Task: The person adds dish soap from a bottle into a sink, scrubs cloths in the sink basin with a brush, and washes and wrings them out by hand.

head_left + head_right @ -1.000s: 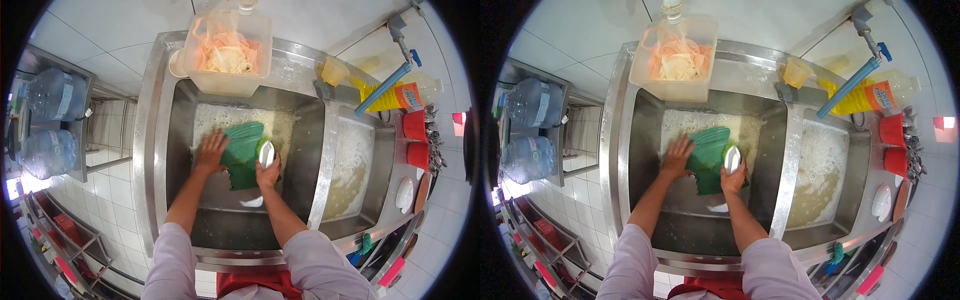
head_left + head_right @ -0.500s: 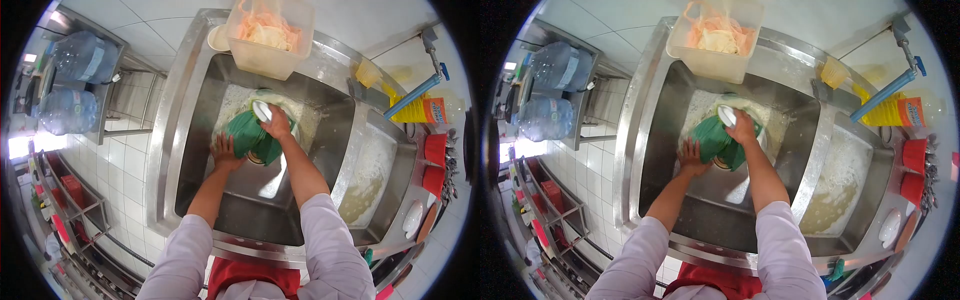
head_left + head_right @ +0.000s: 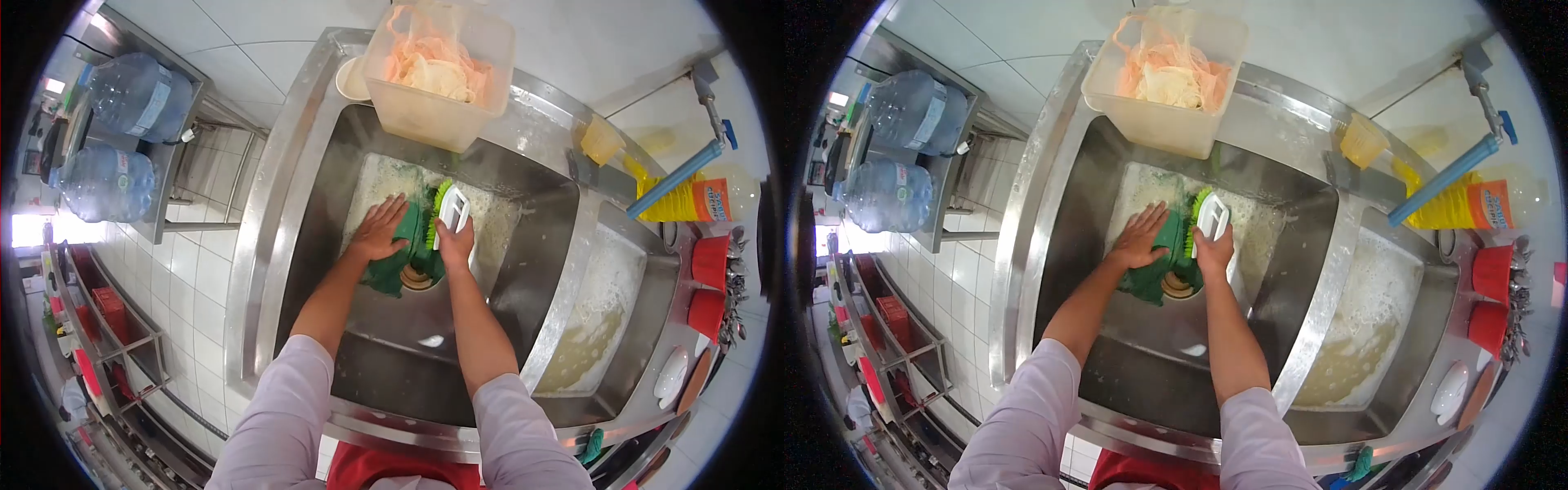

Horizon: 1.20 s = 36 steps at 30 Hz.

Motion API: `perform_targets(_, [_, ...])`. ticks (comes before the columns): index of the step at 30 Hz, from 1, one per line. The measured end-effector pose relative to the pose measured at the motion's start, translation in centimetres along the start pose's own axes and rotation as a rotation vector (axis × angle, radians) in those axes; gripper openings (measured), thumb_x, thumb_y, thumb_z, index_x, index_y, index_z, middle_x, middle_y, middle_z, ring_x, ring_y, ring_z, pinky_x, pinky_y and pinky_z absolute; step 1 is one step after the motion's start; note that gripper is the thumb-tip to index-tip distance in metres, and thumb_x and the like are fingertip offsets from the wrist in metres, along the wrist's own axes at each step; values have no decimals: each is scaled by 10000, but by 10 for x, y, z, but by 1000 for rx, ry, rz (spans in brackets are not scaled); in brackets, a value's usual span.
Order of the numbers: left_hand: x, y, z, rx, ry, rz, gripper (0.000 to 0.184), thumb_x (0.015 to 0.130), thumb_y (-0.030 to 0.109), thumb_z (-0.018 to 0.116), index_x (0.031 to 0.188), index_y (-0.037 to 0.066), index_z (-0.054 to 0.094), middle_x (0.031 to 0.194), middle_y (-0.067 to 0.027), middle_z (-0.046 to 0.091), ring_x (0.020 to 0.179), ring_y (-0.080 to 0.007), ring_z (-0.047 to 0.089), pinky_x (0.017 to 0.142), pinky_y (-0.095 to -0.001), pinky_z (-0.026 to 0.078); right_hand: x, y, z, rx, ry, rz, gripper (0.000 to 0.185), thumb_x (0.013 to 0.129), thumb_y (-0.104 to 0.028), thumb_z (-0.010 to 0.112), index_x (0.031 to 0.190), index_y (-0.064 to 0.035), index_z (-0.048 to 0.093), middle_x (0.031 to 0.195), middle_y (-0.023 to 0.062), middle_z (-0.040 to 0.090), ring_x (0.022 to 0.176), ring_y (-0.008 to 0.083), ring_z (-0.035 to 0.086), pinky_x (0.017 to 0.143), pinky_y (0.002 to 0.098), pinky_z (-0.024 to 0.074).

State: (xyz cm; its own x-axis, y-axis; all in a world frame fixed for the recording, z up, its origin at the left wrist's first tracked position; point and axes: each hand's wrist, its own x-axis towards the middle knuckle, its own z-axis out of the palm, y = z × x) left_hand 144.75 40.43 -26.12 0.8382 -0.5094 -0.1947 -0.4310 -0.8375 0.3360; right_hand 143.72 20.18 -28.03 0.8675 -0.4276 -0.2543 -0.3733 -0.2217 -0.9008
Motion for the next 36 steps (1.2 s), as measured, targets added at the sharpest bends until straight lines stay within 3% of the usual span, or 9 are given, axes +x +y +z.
perform_targets(16, [-96,34,29,-229,-42,-423,1201,727,589,706,1497,18,-17,1575,-167,-22,1435,-368,125,1164,-472,170,7,-24,-5,-435,-148,-318,716,607,-214,799,1219,34,525,1099,228,613,997,392,599,903,430,487])
perform_targets(22, [-91,33,10,-292,-202,-594,1354,596,574,810,1494,7,-30,1572,-172,-103,1462,-315,25,1174,-441,120,-86,-48,37,-777,-783,-627,827,666,-164,764,1398,-99,383,1321,204,471,1211,370,478,1036,422,401])
perform_targets(24, [-90,34,8,-248,-284,-652,1370,585,577,815,1496,13,-38,1570,-170,-120,1463,-315,10,1172,-466,104,-36,-17,25,-840,-784,-464,790,694,-154,733,1408,-146,396,1326,208,455,1202,374,471,1034,439,399])
perform_targets(26, [-108,31,25,-331,-260,-626,1379,578,576,818,1495,11,-43,1570,-171,-120,1461,-330,1,1167,-485,97,7,-11,-28,-588,-370,-486,776,735,-148,687,1434,-268,372,1368,213,431,1172,386,495,998,426,427])
perform_targets(29, [-98,25,16,-271,-203,-550,1383,584,560,818,1489,5,-68,1572,-183,-90,1457,-348,-53,1168,-487,68,0,-59,-36,-796,-231,-307,767,739,-161,671,1440,-208,363,1377,204,437,1199,382,483,989,441,431])
perform_targets(31, [-113,17,30,-294,-197,-525,1378,589,561,815,1490,6,-68,1571,-186,-85,1457,-344,-63,1169,-484,62,-36,-34,13,-663,-186,-456,695,736,-167,653,1392,-143,426,1323,200,488,1188,375,489,990,448,424])
perform_targets(33, [-99,7,32,-298,-179,-491,1373,595,562,813,1490,8,-68,1571,-188,-81,1457,-341,-73,1170,-481,56,-66,-36,62,-640,-722,-320,600,741,-170,633,1323,-119,495,1270,206,527,1185,386,482,1024,447,394])
perform_targets(34, [-100,10,37,-292,-165,-515,1359,608,558,807,1491,10,-67,1571,-189,-85,1457,-341,-77,1169,-485,60,-49,-30,56,-645,-728,-321,600,741,-170,633,1323,-119,495,1270,206,527,1185,386,482,1024,447,394])
perform_targets(36, [-120,16,43,-297,-224,-550,1344,621,555,801,1492,12,-67,1571,-189,-88,1456,-342,-81,1168,-489,65,-15,-3,19,-657,-566,-745,530,741,-159,633,1259,-97,541,1218,198,561,1170,395,486,1028,434,384])
